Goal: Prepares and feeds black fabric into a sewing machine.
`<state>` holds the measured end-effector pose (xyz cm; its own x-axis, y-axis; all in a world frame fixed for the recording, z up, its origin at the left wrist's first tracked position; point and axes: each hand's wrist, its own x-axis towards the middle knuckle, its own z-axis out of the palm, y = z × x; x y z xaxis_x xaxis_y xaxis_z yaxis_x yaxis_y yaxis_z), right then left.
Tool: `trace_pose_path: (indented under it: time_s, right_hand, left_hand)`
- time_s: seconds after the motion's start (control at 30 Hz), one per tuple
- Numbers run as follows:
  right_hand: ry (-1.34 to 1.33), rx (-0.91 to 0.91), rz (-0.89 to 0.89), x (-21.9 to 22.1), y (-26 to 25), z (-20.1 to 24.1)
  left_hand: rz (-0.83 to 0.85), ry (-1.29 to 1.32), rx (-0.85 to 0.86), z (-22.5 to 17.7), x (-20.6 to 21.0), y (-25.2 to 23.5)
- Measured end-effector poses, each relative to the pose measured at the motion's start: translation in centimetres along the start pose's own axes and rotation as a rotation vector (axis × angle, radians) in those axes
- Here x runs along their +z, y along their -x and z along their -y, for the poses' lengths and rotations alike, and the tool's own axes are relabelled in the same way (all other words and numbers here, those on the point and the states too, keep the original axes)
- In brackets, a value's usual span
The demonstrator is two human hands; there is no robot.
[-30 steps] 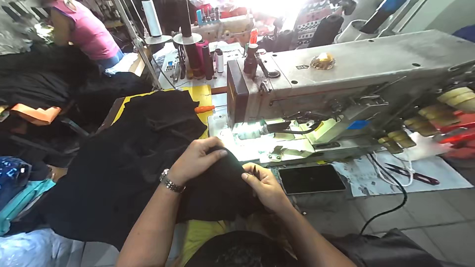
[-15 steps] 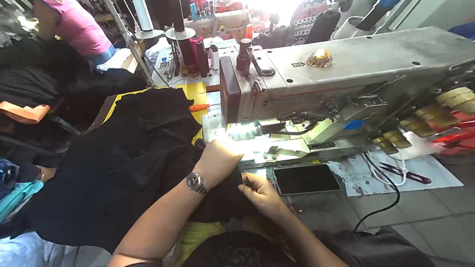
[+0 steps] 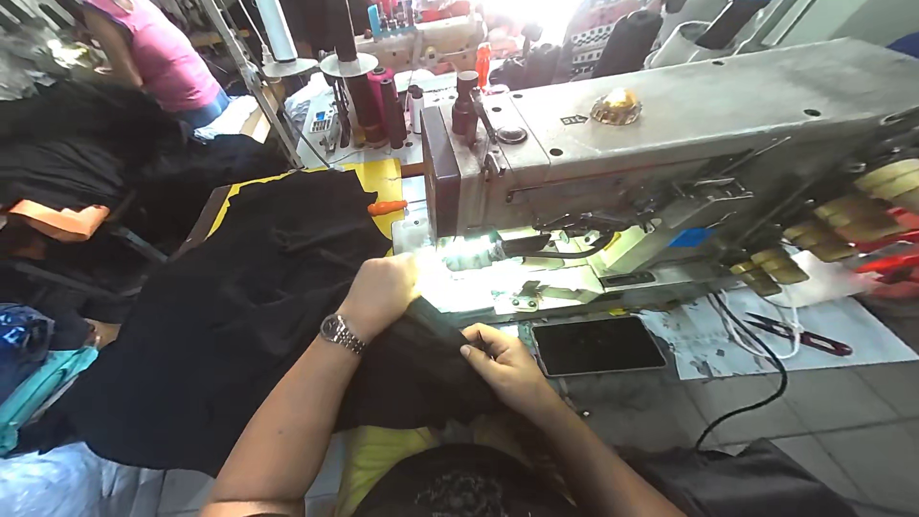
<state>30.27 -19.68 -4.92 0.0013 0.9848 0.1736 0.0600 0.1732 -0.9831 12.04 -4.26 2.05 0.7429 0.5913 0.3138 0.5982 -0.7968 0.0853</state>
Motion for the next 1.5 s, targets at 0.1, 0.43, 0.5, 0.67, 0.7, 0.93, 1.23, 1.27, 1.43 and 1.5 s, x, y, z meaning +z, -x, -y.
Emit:
trace_pose_path:
  time_s: [0.1,0.43,0.5,0.67,0.7,0.93,1.23,1.27,1.43,1.5]
  right_hand:
    - [-0.023,-0.006,-0.056,0.2,-0.5,0.1]
    - [-0.148,0.031,-0.110,0.0,-0.5,-0.2]
    - [-0.147,0.021,-0.126,0.1,-0.5,-0.3]
    - [-0.133,0.022,-0.176,0.2,-0.7,-0.3]
    - [-0.132,0.022,-0.184,0.2,-0.7,-0.3]
    - [-0.100,0.024,-0.215,0.2,-0.8,-0.2]
    - [-0.132,-0.001,-0.217,1.0,-1.0,0.1]
    - [-0.140,0.000,-0.215,1.0,-1.0,0.1]
    - [-0.145,0.013,-0.240,1.0,-0.8,0.2]
    - [-0.145,0.018,-0.269,1.0,-0.6,0.4]
  left_hand:
    - [0.035,0.019,-0.140,0.7,-0.6,-0.5]
    - [-0.017,0.145,-0.171,0.4,-0.4,-2.2]
    - [-0.007,0.254,-0.261,1.1,-0.2,-2.6]
    - [-0.053,0.373,-0.393,2.4,1.2,-3.4]
    - [-0.072,0.364,-0.417,2.8,1.5,-3.5]
    - [-0.033,0.427,-0.345,1.7,-0.8,-0.4]
    - [-0.019,0.565,-0.229,0.1,-1.0,0.4]
    - [-0.031,0.608,-0.222,0.0,-1.1,0.1]
    - [-0.084,0.524,-0.101,-0.1,-0.5,-1.7]
    - [-0.075,0.448,-0.079,-0.2,-0.3,-2.0]
